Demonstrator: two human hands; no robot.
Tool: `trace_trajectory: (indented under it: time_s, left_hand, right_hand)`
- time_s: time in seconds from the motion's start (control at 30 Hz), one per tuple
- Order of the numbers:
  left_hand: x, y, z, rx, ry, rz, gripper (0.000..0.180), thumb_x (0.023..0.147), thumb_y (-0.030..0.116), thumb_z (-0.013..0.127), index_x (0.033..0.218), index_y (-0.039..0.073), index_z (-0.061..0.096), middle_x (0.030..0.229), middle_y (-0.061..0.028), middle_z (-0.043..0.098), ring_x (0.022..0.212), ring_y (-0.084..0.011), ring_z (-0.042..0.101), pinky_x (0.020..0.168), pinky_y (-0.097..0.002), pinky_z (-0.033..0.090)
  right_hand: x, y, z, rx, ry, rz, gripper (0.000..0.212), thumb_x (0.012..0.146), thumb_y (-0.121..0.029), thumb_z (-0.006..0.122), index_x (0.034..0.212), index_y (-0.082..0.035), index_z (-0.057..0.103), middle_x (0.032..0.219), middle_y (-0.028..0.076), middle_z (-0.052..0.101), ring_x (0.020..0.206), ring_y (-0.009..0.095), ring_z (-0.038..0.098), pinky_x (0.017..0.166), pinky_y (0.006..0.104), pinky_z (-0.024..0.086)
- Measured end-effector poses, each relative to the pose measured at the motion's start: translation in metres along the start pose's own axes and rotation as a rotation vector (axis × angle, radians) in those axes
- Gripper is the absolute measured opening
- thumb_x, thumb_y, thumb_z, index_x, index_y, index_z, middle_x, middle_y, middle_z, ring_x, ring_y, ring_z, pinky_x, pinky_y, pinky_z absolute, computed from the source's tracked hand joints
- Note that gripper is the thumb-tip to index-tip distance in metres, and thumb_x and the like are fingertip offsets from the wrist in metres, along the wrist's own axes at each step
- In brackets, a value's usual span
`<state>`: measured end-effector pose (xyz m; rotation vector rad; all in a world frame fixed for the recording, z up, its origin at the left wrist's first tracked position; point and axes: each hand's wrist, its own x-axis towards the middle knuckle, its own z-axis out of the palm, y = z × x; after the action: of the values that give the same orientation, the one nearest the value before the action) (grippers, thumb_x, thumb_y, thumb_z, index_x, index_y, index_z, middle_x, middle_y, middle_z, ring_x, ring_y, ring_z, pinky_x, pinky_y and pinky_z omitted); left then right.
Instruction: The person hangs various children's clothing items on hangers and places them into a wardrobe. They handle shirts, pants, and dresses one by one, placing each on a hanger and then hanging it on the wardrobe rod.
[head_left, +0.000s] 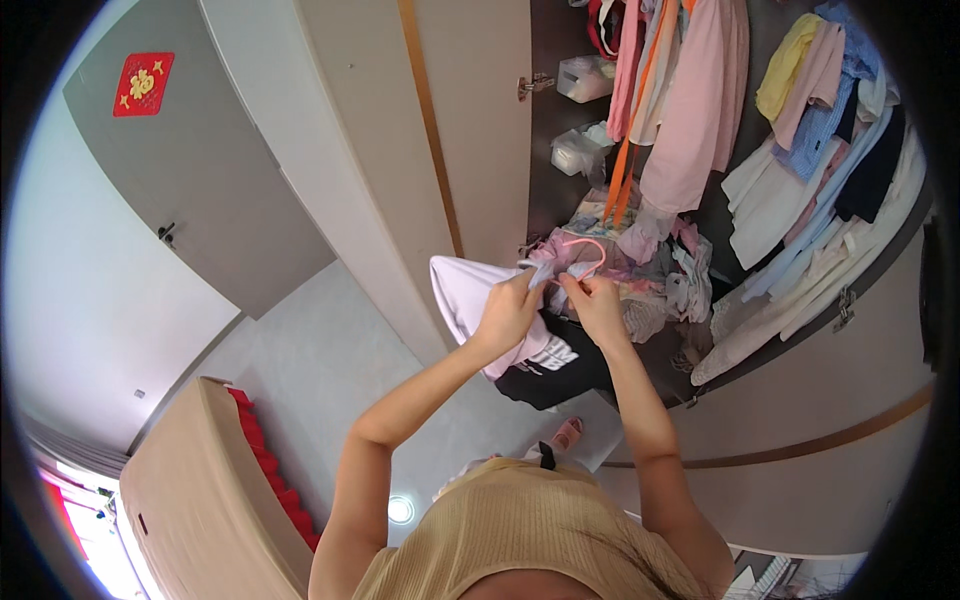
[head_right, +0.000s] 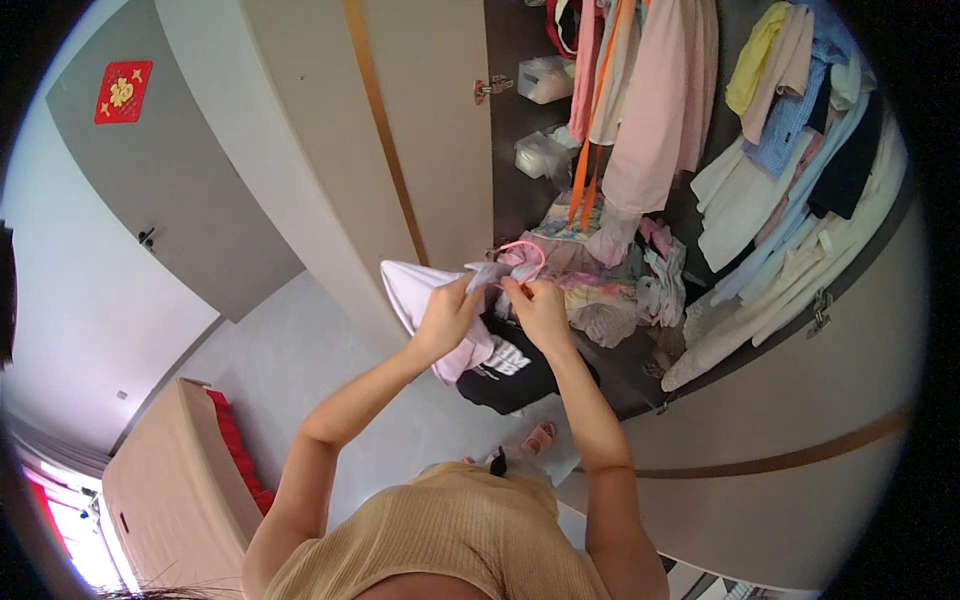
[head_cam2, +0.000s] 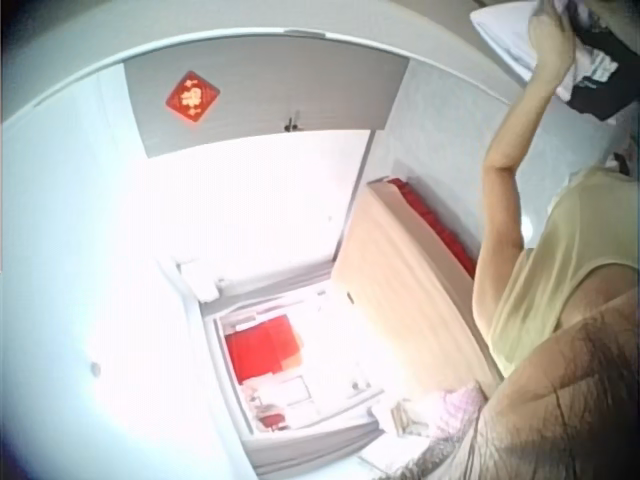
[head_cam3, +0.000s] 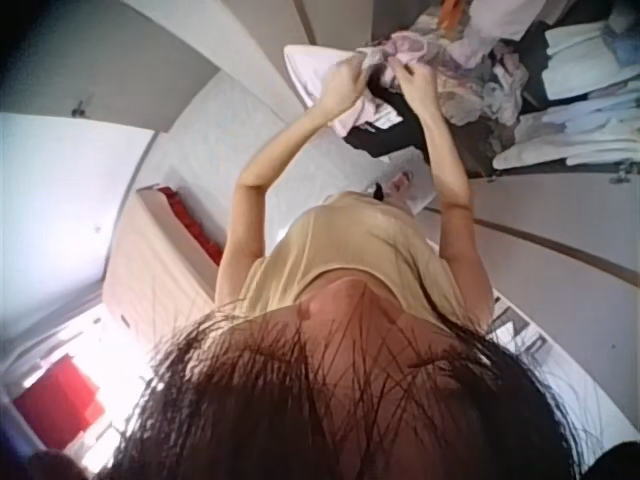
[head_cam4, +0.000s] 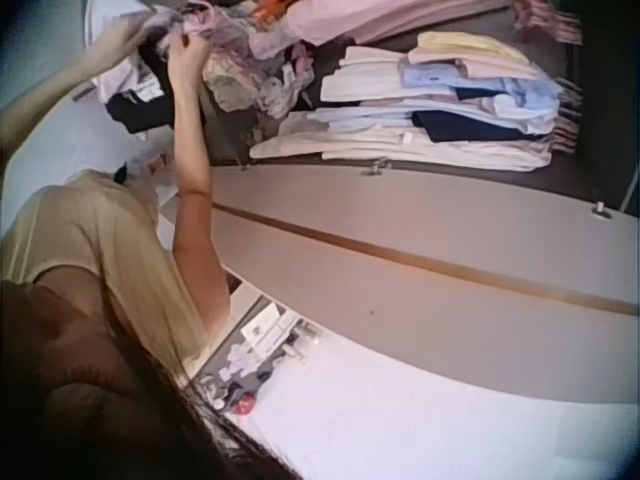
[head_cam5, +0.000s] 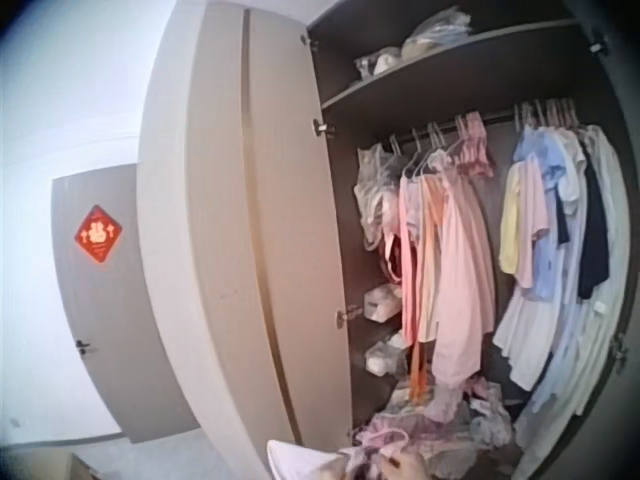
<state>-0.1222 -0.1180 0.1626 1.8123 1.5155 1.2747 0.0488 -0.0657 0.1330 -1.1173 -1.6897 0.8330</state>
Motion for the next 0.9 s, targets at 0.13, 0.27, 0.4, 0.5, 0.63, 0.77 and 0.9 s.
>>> trace_trajectory:
  time_s: [0.13, 0.27, 0.4, 0.5, 0.63, 0.77, 0.9]
  left_hand:
    - [0.001, -0.004, -0.016, 0.62, 0.141, 0.521, 0.031, 0.068, 0.011, 0.073, 0.097, 0.008, 0.063, 0.096, -0.0083, 0.056, 0.096, -0.027, 0.055, 0.085, -0.0415, 0.044]
    - [0.027, -0.027, -0.029, 0.626, 0.107, 0.731, 0.028, 0.066, 0.013, 0.071, 0.09, 0.008, 0.057, 0.088, -0.0078, 0.054, 0.084, -0.0272, 0.057, 0.075, -0.0396, 0.045]
    - [0.039, -0.045, -0.05, 0.615, 0.046, 0.836, 0.026, 0.067, 0.014, 0.069, 0.085, 0.008, 0.052, 0.08, -0.0089, 0.05, 0.071, -0.0277, 0.059, 0.059, -0.038, 0.049]
    - [0.045, -0.05, -0.066, 0.606, 0.072, 0.839, 0.026, 0.067, 0.015, 0.07, 0.085, 0.008, 0.052, 0.081, -0.0091, 0.051, 0.069, -0.0282, 0.06, 0.056, -0.0395, 0.049]
    - [0.047, -0.054, -0.097, 0.682, 0.143, 0.786, 0.026, 0.068, 0.016, 0.07, 0.084, 0.008, 0.052, 0.079, -0.0089, 0.051, 0.066, -0.0287, 0.059, 0.055, -0.04, 0.049]
    - [0.046, -0.066, -0.127, 0.781, 0.186, 0.752, 0.025, 0.069, 0.017, 0.071, 0.083, 0.009, 0.052, 0.078, -0.0079, 0.052, 0.064, -0.0283, 0.059, 0.054, -0.0398, 0.048]
    - [0.044, -0.075, -0.145, 0.891, 0.304, 0.605, 0.024, 0.07, 0.015, 0.072, 0.083, 0.01, 0.053, 0.079, -0.0071, 0.054, 0.063, -0.0278, 0.06, 0.052, -0.0393, 0.047]
  right_hand:
    - [-0.011, -0.022, -0.009, 0.109, 0.008, 0.007, 0.032, 0.09, -0.023, 0.068, 0.069, 0.001, 0.064, 0.056, 0.003, 0.06, 0.052, 0.007, 0.053, 0.048, 0.029, 0.039]
    - [-0.013, -0.031, -0.018, 0.212, -0.186, 0.028, 0.02, 0.094, -0.017, 0.063, 0.086, 0.002, 0.066, 0.072, 0.005, 0.066, 0.064, 0.008, 0.06, 0.059, 0.0249, 0.047]
    - [0.005, -0.024, -0.04, 0.481, -0.373, 0.097, 0.011, 0.098, -0.01, 0.055, 0.096, -0.001, 0.061, 0.085, 0.002, 0.063, 0.075, 0.009, 0.06, 0.072, 0.0233, 0.051]
    - [0.021, 0.009, -0.067, 0.32, -0.284, -0.016, 0.009, 0.099, -0.012, 0.053, 0.098, -0.004, 0.058, 0.082, -0.001, 0.056, 0.075, 0.007, 0.053, 0.07, 0.0226, 0.047]
    - [0.031, 0.026, -0.092, 0.128, -0.04, -0.022, 0.013, 0.1, -0.016, 0.051, 0.102, -0.004, 0.055, 0.083, -0.002, 0.053, 0.079, 0.006, 0.049, 0.069, 0.022, 0.043]
    - [0.043, 0.024, -0.114, 0.066, -0.011, -0.12, 0.015, 0.1, -0.019, 0.051, 0.102, -0.005, 0.053, 0.082, -0.002, 0.048, 0.075, 0.006, 0.043, 0.069, 0.0207, 0.038]
    - [0.038, -0.004, -0.12, -0.202, -0.345, -0.377, 0.028, 0.092, -0.021, 0.063, 0.115, -0.006, 0.057, 0.099, 0.005, 0.063, 0.087, 0.015, 0.058, 0.076, 0.0305, 0.045]
